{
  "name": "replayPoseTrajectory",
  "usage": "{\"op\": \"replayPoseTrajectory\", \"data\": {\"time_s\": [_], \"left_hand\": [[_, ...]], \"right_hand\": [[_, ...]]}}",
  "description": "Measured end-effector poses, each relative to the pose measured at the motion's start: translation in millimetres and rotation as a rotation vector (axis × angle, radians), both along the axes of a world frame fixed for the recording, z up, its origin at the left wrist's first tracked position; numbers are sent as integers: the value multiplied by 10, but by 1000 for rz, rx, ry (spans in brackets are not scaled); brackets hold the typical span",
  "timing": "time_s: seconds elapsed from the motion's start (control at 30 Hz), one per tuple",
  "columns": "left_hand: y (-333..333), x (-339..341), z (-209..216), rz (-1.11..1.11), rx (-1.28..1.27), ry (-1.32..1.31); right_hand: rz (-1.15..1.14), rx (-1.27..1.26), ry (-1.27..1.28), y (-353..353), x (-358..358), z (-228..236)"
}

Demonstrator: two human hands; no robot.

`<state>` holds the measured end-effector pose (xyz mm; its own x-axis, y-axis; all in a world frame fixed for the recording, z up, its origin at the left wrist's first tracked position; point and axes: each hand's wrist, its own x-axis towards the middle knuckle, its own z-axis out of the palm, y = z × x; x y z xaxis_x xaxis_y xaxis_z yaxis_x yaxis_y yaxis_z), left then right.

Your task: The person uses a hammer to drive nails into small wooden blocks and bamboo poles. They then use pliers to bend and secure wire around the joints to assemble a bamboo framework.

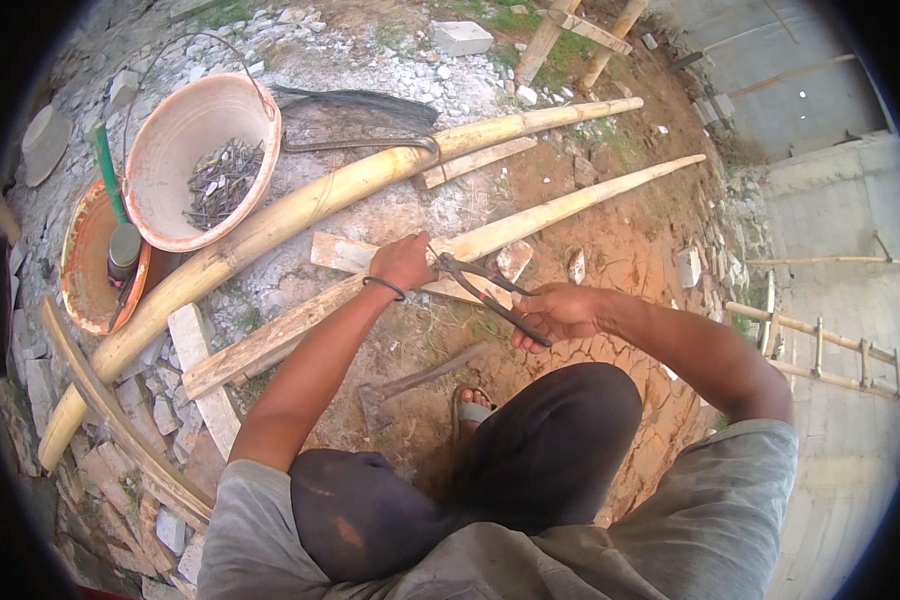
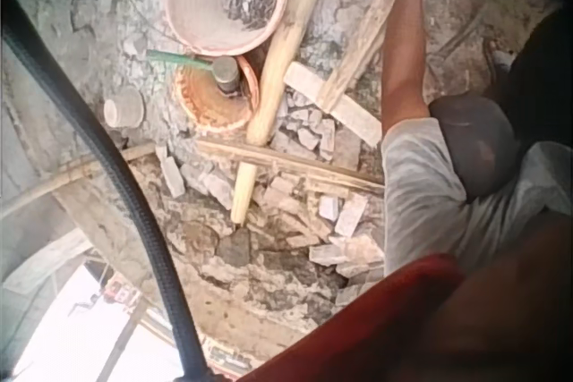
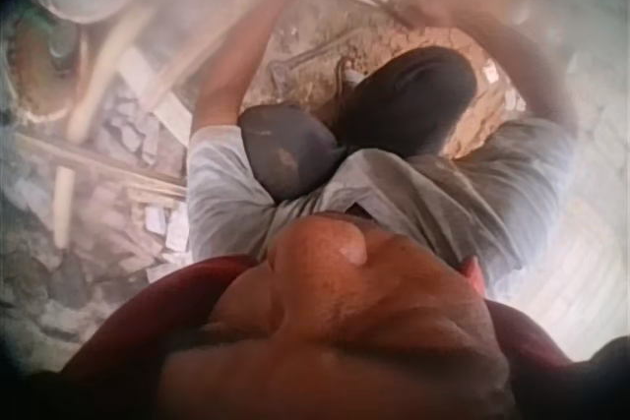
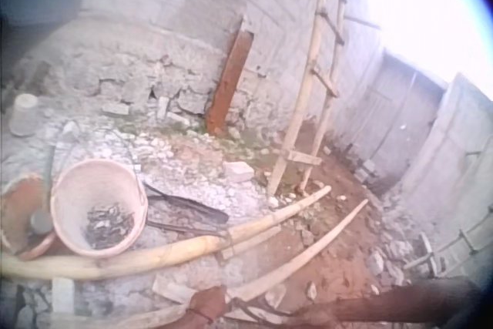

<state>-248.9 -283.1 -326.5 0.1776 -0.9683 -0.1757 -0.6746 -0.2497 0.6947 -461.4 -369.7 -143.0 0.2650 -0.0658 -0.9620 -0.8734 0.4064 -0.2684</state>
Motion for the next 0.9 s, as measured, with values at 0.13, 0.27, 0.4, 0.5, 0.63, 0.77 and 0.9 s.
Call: {"op": "replayPoseTrajectory", "data": {"time_s": [0.13, 0.27, 0.4, 0.5, 0.63, 0.77, 0.9], "left_hand": [[8, 11, 53, 2, 67, 38], [-1, 23, 35, 4, 48, 39], [-24, 17, -23, 6, 43, 36], [-37, 9, -54, 34, 54, 51], [-30, 13, -64, 24, 41, 44], [-26, 28, -63, 20, 39, 57], [-45, 32, -78, 14, 51, 69]], "right_hand": [[315, -316, 96, -6, 294, 195], [875, -725, 142, 170, 525, 285], [1581, -1340, 126, 412, 564, 320], [2015, -1730, 28, 501, 549, 326], [2109, -1772, 146, 543, 545, 269], [1982, -1689, 214, 543, 576, 217], [1981, -1924, 169, 581, 590, 173]]}}
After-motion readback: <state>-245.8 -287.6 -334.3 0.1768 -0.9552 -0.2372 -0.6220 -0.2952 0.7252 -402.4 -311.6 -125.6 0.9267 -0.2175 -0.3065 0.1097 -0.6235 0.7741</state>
